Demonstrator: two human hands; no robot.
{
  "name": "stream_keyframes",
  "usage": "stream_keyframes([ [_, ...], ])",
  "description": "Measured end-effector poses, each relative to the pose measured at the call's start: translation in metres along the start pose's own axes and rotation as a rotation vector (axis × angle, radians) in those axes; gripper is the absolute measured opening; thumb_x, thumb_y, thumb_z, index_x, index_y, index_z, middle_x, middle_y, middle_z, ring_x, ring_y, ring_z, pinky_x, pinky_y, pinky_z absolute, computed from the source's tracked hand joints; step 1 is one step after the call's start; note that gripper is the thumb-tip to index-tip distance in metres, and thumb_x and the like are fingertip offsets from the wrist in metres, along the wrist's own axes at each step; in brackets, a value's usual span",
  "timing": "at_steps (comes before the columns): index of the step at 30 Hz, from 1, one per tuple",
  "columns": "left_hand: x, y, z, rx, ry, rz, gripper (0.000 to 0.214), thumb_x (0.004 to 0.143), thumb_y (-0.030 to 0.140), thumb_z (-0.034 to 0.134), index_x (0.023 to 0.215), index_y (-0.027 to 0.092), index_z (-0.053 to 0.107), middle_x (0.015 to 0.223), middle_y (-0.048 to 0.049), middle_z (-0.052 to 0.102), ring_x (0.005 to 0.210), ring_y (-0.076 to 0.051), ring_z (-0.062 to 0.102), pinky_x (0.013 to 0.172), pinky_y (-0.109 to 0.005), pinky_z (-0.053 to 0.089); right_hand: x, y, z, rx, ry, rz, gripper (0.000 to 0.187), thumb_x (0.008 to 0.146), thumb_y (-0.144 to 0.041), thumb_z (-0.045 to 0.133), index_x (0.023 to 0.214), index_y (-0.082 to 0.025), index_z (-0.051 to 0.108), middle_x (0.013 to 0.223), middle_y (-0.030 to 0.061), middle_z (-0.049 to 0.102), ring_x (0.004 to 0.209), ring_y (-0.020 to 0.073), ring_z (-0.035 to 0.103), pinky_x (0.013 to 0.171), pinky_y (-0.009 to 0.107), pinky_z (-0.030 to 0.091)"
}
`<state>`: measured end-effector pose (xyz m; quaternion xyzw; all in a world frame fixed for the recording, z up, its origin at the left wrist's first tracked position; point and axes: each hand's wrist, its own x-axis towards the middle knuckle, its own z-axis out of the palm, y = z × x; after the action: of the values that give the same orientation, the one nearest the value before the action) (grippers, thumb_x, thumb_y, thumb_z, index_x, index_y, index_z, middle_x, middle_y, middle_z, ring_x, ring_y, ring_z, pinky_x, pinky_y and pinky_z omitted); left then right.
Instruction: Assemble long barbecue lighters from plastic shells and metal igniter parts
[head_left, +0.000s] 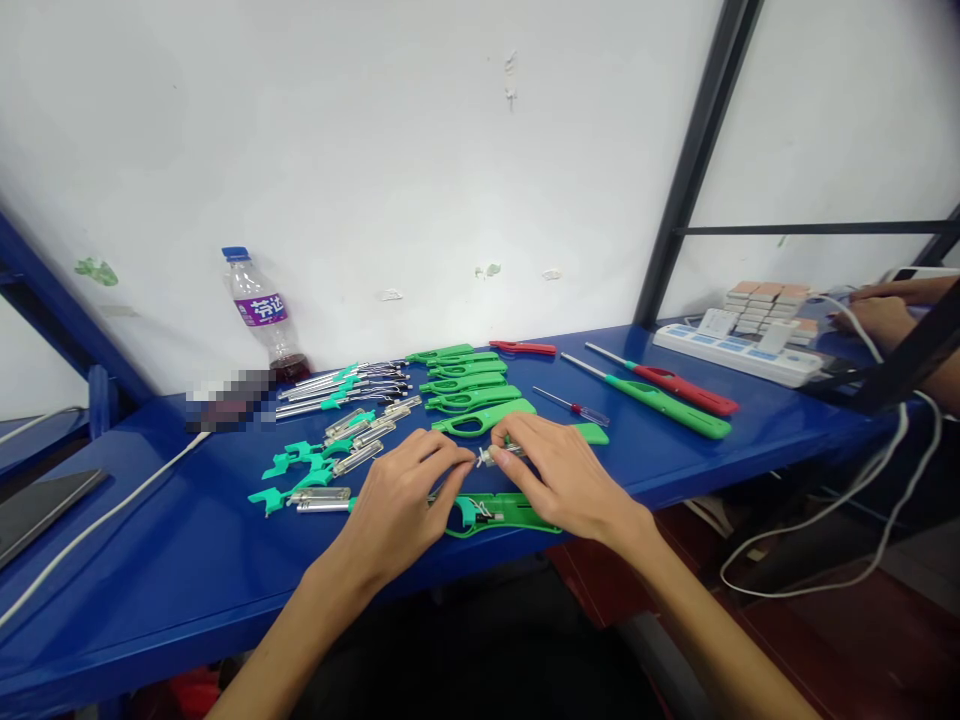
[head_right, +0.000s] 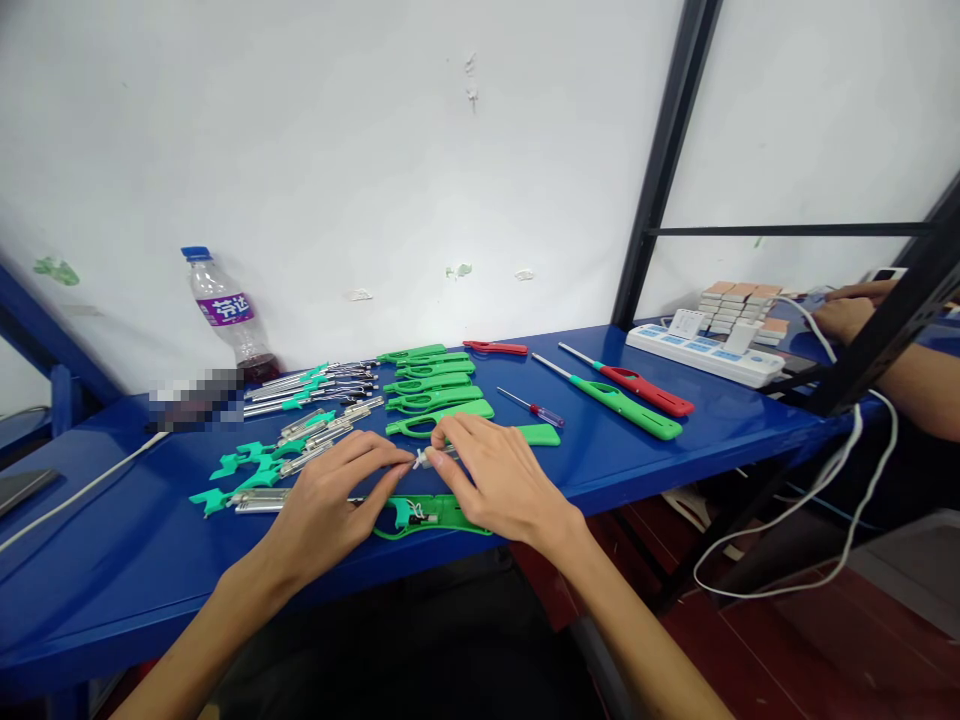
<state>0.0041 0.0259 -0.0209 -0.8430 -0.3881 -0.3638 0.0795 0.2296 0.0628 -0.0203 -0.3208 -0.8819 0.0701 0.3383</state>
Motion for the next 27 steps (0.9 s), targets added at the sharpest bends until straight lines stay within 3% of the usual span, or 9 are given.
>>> stream_keyframes([
  [27, 0.0009, 0.0025, -0.0003, -0.070, -0.027, -0.018, 0.015, 0.105, 0.014, 0.053, 0.107, 0.018, 0.067, 0.101, -0.0051, 0.072, 0.094, -0.020, 0.066, 0.083, -0.033, 0.053, 0.0010, 0.0004, -0.0005, 0.054, -0.017, -0.009, 0.012, 0.111, -0.030, 0.046, 0.104, -0.024, 0.053, 0.104, 0.0024, 0.068, 0.092, 0.0208, 0.063, 0.077, 0.034, 0.040],
])
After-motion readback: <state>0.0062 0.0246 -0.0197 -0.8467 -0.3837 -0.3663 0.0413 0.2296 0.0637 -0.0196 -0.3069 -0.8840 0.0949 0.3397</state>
